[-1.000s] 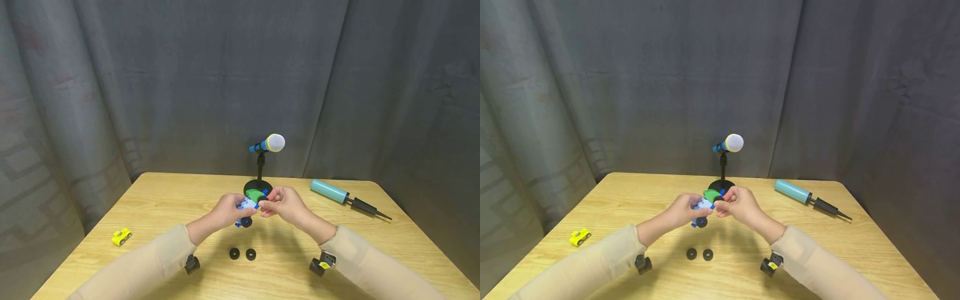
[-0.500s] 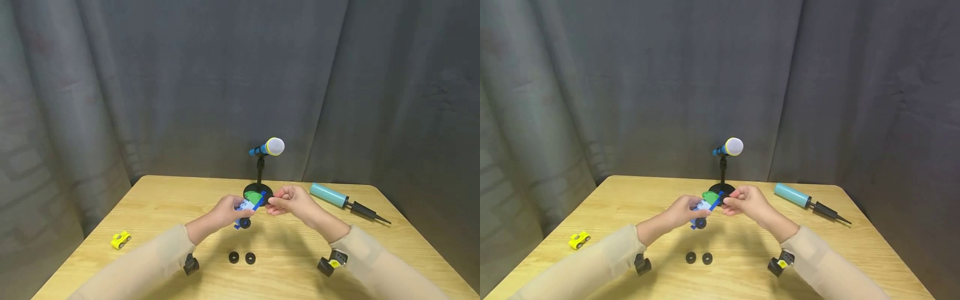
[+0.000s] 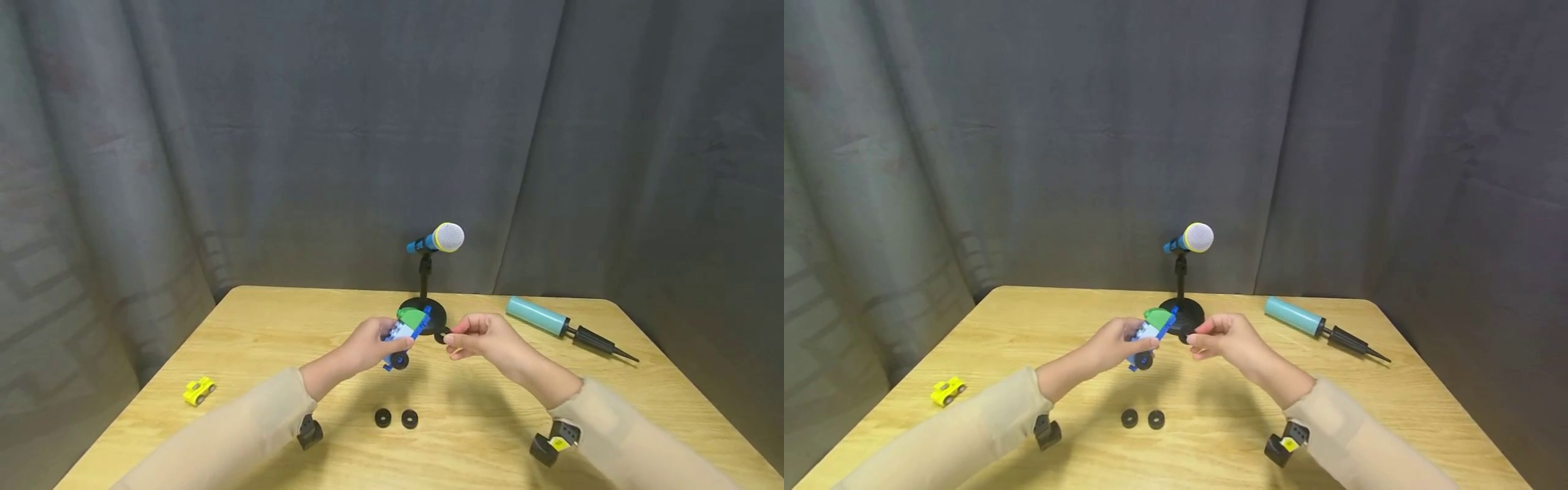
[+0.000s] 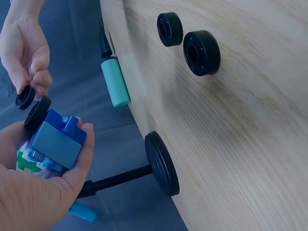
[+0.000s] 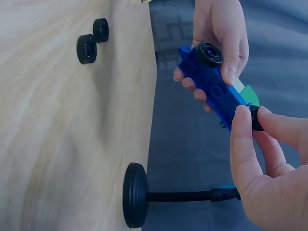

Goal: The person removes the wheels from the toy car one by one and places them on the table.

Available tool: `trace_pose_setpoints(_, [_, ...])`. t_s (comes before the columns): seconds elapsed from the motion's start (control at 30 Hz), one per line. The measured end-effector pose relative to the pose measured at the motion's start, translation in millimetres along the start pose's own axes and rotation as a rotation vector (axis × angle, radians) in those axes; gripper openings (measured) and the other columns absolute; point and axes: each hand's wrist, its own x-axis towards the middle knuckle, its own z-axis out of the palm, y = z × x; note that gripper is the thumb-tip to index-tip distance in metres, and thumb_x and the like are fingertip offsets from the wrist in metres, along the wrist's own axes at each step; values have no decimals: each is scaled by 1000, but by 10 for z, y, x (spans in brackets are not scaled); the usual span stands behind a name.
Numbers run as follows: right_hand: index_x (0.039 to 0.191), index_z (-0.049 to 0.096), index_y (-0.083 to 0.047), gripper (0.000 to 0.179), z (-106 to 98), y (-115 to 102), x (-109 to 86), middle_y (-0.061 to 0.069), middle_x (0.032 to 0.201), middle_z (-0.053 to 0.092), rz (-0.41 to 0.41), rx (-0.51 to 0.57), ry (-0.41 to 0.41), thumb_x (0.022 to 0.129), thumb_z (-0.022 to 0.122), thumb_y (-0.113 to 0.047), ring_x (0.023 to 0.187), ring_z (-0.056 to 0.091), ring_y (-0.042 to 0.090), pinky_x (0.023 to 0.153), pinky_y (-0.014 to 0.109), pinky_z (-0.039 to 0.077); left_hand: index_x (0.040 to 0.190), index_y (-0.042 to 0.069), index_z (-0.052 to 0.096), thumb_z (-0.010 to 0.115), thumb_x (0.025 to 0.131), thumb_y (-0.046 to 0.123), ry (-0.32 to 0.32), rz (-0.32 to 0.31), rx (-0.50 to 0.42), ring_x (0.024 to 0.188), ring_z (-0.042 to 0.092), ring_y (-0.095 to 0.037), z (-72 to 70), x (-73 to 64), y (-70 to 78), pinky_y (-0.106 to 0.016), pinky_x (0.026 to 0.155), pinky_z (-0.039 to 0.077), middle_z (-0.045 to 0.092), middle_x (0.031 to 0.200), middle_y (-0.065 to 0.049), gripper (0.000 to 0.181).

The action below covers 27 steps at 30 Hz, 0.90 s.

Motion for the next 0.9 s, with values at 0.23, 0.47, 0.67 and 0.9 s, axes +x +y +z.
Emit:
trace_pose_setpoints(0.23, [89,62,1,17,5,69,-80,2,80,70,89,-1,4,86,73,-13,72,68,13,75,31,58,115,-3,62,66,93,27,8,5,17,76,58,-11,-20,6,2,-24,66,50,66,93,-8,38])
trace_pose_setpoints(0.47, [107,58,8,30,30,187,-146,5,87,72,164,11,-43,88,70,-12,70,66,12,71,28,57,116,-3,61,67,92,27,7,-7,-1,77,58,-11,-6,-14,-15,-25,67,50,66,93,-8,39])
trace_pose_setpoints(0.67, [111,60,11,31,73,330,-170,9,93,73,207,5,-56,88,69,-8,75,68,14,73,28,57,110,-2,63,67,92,27,7,-1,6,75,58,-11,-2,-9,-29,-24,66,49,66,90,-7,34])
trace_pose_setpoints(0.9, [110,61,13,29,154,542,-201,10,91,71,267,10,-68,88,69,-4,76,69,15,73,27,58,114,-2,62,67,92,27,7,-4,22,76,58,-11,-14,-3,-30,-24,66,50,65,92,-6,36])
